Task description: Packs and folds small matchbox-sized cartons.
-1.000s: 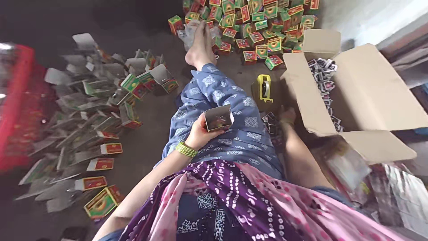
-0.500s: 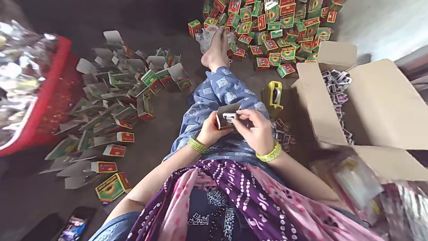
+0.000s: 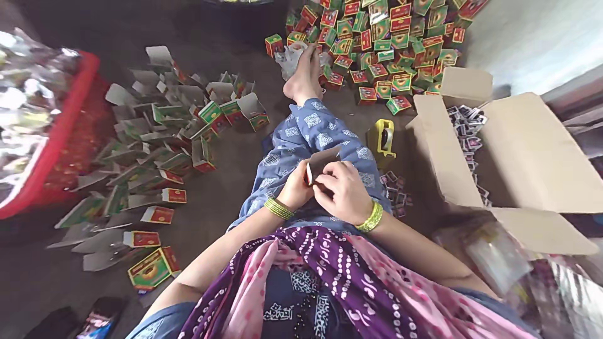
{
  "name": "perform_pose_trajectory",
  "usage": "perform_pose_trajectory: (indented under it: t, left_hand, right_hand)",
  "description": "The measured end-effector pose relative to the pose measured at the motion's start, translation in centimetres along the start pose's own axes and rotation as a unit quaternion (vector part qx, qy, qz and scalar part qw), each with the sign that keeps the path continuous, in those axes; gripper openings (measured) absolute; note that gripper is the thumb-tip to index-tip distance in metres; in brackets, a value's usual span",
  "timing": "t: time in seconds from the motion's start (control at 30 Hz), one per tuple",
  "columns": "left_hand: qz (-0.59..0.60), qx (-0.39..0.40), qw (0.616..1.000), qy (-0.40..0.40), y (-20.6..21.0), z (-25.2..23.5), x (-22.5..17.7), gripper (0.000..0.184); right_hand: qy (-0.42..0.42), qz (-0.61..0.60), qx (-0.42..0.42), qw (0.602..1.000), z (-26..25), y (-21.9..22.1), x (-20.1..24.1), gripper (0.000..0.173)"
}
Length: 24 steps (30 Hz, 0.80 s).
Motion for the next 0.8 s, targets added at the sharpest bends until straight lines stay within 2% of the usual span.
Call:
perform_pose_trajectory:
  t: [0.07,0.1,0.2,0.27,0.33,0.43,0.5,0.57,0.67,0.73,0.8]
  left_hand:
    - [0.049,-0.028,0.998,0.018,-0.2,0.2,-0.2,0.085]
    - [0.082,-0.043,0.995,0.039,-0.2,0.2,-0.1,0.093]
    - [0.144,-0.068,0.985,0.068,0.0,0.2,0.2,0.109]
    - [0.158,-0.059,0.983,0.071,0.1,0.2,0.2,0.115]
    - [0.144,-0.037,0.985,0.087,0.1,0.5,0.0,0.11]
    - [0.138,-0.017,0.985,0.101,-0.2,0.8,-0.3,0.095]
    - [0.155,-0.019,0.983,0.098,-0.2,0.8,0.0,0.089]
    - [0.157,-0.017,0.982,0.099,-0.2,0.8,0.0,0.082]
    - [0.138,-0.002,0.983,0.125,-0.1,0.7,0.0,0.057]
    - [0.123,0.008,0.984,0.125,-0.1,0.7,-0.1,0.05]
    - [0.114,0.018,0.987,0.113,-0.2,0.6,-0.2,0.05]
  right_hand:
    - [0.005,-0.04,-0.114,0.993,0.2,-0.5,-1.0,0.025]
    - [0.019,-0.068,-0.138,0.988,0.1,-0.7,-1.6,0.03]
    - [0.084,-0.214,-0.109,0.967,0.1,-0.5,-3.8,0.058]
    - [0.112,-0.321,-0.057,0.939,0.1,0.0,-4.9,0.065]
    - [0.106,-0.39,-0.017,0.914,0.2,0.6,-5.4,0.061]
    - [0.086,-0.422,0.011,0.902,0.4,1.3,-5.4,0.045]
    - [0.062,-0.4,0.016,0.914,0.5,1.8,-5.5,0.045]
    - [0.043,-0.335,0.02,0.941,0.5,1.9,-5.6,0.055]
    - [0.04,-0.229,0.008,0.973,0.6,2.0,-5.6,0.065]
    - [0.049,-0.217,-0.012,0.975,0.6,2.0,-5.4,0.061]
    - [0.07,-0.265,-0.051,0.96,0.6,1.9,-5.1,0.045]
Point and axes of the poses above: each hand's wrist, its own z-axis away from the middle knuckle, its own y-axis out of the palm, x = y × z, the point moved 1 cm from there along -z, towards the middle knuckle, and after that the axes turned 7 degrees about -z, right-handed, at the moved point
